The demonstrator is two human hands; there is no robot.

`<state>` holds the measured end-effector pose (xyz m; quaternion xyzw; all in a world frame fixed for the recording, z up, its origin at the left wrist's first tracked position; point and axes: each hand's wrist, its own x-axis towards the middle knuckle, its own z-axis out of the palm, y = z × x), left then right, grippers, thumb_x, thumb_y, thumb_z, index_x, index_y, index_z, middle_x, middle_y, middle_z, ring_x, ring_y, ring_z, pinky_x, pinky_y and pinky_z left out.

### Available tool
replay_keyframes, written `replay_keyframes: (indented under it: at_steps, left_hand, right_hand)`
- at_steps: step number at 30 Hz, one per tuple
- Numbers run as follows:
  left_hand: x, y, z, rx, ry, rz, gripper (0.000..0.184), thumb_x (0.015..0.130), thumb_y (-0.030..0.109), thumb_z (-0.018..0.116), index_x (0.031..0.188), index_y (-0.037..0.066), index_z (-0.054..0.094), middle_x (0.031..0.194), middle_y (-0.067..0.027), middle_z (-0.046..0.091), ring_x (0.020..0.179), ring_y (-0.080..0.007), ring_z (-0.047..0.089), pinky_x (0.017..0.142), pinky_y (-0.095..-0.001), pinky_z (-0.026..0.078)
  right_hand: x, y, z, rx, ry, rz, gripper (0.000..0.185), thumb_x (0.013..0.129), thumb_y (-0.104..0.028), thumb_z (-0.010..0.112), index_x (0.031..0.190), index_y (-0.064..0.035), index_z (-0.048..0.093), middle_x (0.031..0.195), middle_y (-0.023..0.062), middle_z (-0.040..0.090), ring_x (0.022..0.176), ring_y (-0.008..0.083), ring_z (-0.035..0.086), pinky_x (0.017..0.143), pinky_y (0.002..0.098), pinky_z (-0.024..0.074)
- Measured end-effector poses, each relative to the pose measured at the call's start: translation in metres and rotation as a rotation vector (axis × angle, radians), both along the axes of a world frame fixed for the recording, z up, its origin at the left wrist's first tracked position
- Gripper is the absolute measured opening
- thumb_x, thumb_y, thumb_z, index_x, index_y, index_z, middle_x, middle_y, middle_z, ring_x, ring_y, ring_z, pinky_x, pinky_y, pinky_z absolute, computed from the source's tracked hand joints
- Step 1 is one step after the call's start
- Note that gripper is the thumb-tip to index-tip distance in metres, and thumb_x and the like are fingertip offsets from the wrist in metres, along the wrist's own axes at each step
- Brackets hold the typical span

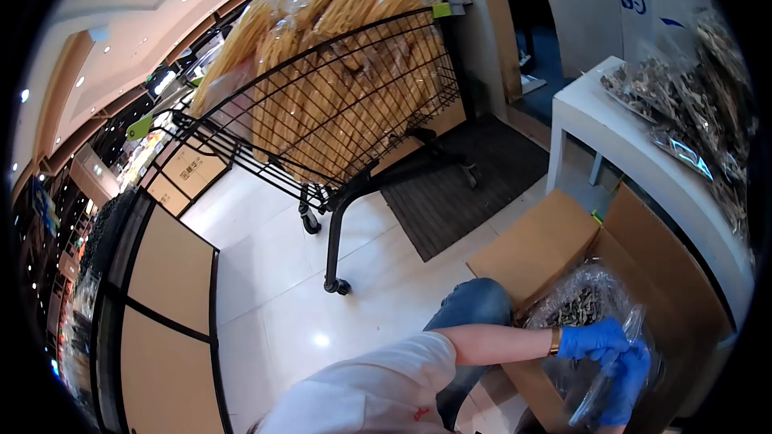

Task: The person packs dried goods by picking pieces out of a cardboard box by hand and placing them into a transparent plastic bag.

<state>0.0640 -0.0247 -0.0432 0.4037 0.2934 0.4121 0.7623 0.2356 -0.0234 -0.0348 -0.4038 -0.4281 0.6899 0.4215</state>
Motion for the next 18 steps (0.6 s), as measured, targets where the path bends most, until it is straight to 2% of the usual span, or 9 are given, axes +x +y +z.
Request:
replay_keyframes:
  at_steps: [2,4,7,8,11,13,14,17,18]
  left_hand:
    - [-0.002,-0.003,-0.003,0.024,-0.016,0.025,0.030,0.086,0.020,0.061,0.061,0.004,0.059,0.047,-0.0034,0.054,0.033,-0.0072,0.041,0.033,-0.0209,0.028]
    - [-0.008,-0.007,-0.004,-0.033,-0.091,0.066,0.029,0.083,0.018,0.060,0.058,0.004,0.057,0.045,-0.0039,0.053,0.032,-0.0076,0.041,0.033,-0.0214,0.028]
    - [-0.021,-0.005,0.011,0.151,0.273,-0.008,0.034,0.084,0.019,0.057,0.054,0.002,0.055,0.046,-0.0063,0.055,0.036,-0.0108,0.048,0.038,-0.0249,0.037]
    - [-0.018,-0.005,0.012,0.232,0.476,-0.006,0.036,0.085,0.019,0.057,0.053,0.002,0.055,0.047,-0.0072,0.056,0.037,-0.0120,0.051,0.040,-0.0263,0.040]
    - [-0.005,-0.006,-0.005,0.183,0.468,0.057,0.033,0.084,0.020,0.055,0.057,0.001,0.058,0.046,-0.0068,0.056,0.038,-0.0136,0.053,0.043,-0.0279,0.042]
    - [-0.002,-0.005,0.000,0.180,0.483,0.093,0.032,0.084,0.021,0.054,0.060,0.001,0.061,0.046,-0.0052,0.055,0.039,-0.0138,0.053,0.044,-0.0282,0.042]
    - [-0.002,-0.005,0.000,0.191,0.481,0.082,0.032,0.084,0.021,0.054,0.060,0.001,0.061,0.046,-0.0052,0.055,0.039,-0.0138,0.053,0.044,-0.0282,0.042]
    - [-0.004,-0.010,-0.007,0.150,0.571,0.139,0.031,0.082,0.024,0.056,0.062,0.002,0.063,0.047,-0.0047,0.055,0.041,-0.0136,0.054,0.045,-0.0293,0.043]
    - [-0.005,-0.013,-0.003,0.142,0.605,0.145,0.028,0.080,0.022,0.056,0.063,0.001,0.063,0.049,-0.0077,0.056,0.042,-0.0157,0.054,0.045,-0.0314,0.042]
  right_hand:
    - [-0.001,0.001,0.009,0.067,-0.262,-0.039,0.011,0.073,-0.006,0.056,0.084,-0.0048,0.057,0.071,0.0004,0.057,0.055,0.0071,0.051,0.048,0.0179,0.0392]
    - [0.033,0.027,-0.038,0.518,-0.415,-0.117,0.011,0.069,0.000,0.052,0.079,-0.0040,0.056,0.065,0.0023,0.054,0.050,0.0084,0.049,0.045,0.0191,0.0378]
    - [0.044,0.021,0.003,0.099,-0.542,-0.173,0.018,0.065,0.008,0.045,0.077,-0.0021,0.053,0.064,0.0033,0.051,0.060,0.0137,0.052,0.055,0.0265,0.0436]
    - [0.051,0.025,-0.024,0.568,-0.863,-0.155,0.019,0.065,0.007,0.046,0.081,-0.0004,0.052,0.072,0.0053,0.051,0.075,0.0182,0.054,0.069,0.0325,0.0452]
    - [-0.014,-0.007,0.002,0.848,-0.778,-0.353,0.022,0.067,0.006,0.047,0.087,0.0005,0.052,0.081,0.0095,0.051,0.085,0.0245,0.052,0.077,0.0371,0.0433]
    - [-0.021,-0.008,-0.002,1.065,-0.700,-0.089,0.021,0.069,0.004,0.049,0.090,0.0002,0.051,0.089,0.0120,0.050,0.088,0.0286,0.050,0.081,0.0382,0.0416]
    - [-0.024,-0.007,-0.008,1.412,-0.836,0.022,0.020,0.069,0.004,0.050,0.088,0.0000,0.051,0.085,0.0126,0.048,0.083,0.0324,0.048,0.078,0.0404,0.0417]
    - [-0.024,-0.010,-0.025,1.287,-0.939,0.035,0.015,0.072,0.004,0.050,0.087,-0.0011,0.052,0.081,0.0144,0.049,0.079,0.0260,0.051,0.071,0.0398,0.0425]
    - [-0.017,-0.007,-0.045,1.020,-0.836,0.020,0.011,0.075,0.004,0.050,0.084,-0.0012,0.052,0.077,0.0154,0.050,0.075,0.0219,0.052,0.066,0.0390,0.0423]
